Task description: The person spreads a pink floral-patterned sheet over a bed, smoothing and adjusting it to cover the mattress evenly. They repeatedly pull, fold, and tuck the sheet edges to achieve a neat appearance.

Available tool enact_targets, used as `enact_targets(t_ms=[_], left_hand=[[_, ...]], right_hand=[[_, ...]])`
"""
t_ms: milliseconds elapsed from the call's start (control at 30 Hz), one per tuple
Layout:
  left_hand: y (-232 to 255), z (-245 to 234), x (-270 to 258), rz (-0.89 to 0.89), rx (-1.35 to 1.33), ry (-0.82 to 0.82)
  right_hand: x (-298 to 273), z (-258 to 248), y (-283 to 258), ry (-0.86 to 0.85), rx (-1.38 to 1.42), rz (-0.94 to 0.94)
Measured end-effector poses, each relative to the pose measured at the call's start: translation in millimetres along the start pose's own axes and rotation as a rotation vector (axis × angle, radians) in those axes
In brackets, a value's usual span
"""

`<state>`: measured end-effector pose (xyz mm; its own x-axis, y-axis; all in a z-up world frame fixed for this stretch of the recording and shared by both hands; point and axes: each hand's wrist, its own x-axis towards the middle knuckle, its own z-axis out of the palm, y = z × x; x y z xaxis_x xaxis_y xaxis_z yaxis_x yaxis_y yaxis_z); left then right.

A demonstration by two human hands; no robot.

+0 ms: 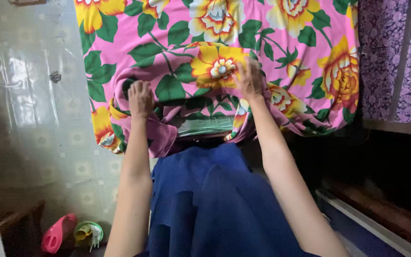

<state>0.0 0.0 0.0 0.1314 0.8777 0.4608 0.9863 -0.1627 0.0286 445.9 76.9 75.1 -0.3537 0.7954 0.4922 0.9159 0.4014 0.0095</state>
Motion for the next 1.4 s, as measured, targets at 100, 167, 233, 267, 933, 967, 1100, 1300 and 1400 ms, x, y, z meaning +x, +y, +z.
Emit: enact_targets(t_ms=[100,167,233,267,933,967,1100,1300,1400], left_hand=[[15.0,-9.5,-11.5,0.034,-0.072,-0.059],[16.4,-7.1,-18.8,0.017,-0.134,-0.211],[18.9,-3.4,-21.0,-0.025,-0.119,-0.3],[20.0,-1.9,-23.2,-0.067,-0.104,-0.39],[-54.7,6.9,139.6,-0.25,-0.207,-0.309],[-61.0,7.3,143.0,-0.216,-0.175,-0.35],[-84.7,14.9,168.7,-0.195,-0.134,-0.36],[-116.8,4.8,281.4,-0.125,0.01,-0.119],[-109.6,12.3,300.3,-0.156,0.009,-0.188]], right_hand=[[-10.9,19.1,-7.1,0.035,0.135,-0.2],[-15.2,26.2,-11.1,-0.042,0.178,-0.259],[-20.0,19.1,-10.9,-0.127,0.216,-0.288],[-22.9,15.9,-11.4,-0.215,0.255,-0.316],[103.6,36.5,54.0,-0.414,0.338,0.056],[121.9,22.1,56.5,-0.427,0.361,-0.078],[162.2,54.0,70.4,-0.437,0.318,-0.102],[216.3,77.7,75.2,-0.262,0.169,-0.049],[232.5,75.9,72.0,-0.177,0.138,0.016]])
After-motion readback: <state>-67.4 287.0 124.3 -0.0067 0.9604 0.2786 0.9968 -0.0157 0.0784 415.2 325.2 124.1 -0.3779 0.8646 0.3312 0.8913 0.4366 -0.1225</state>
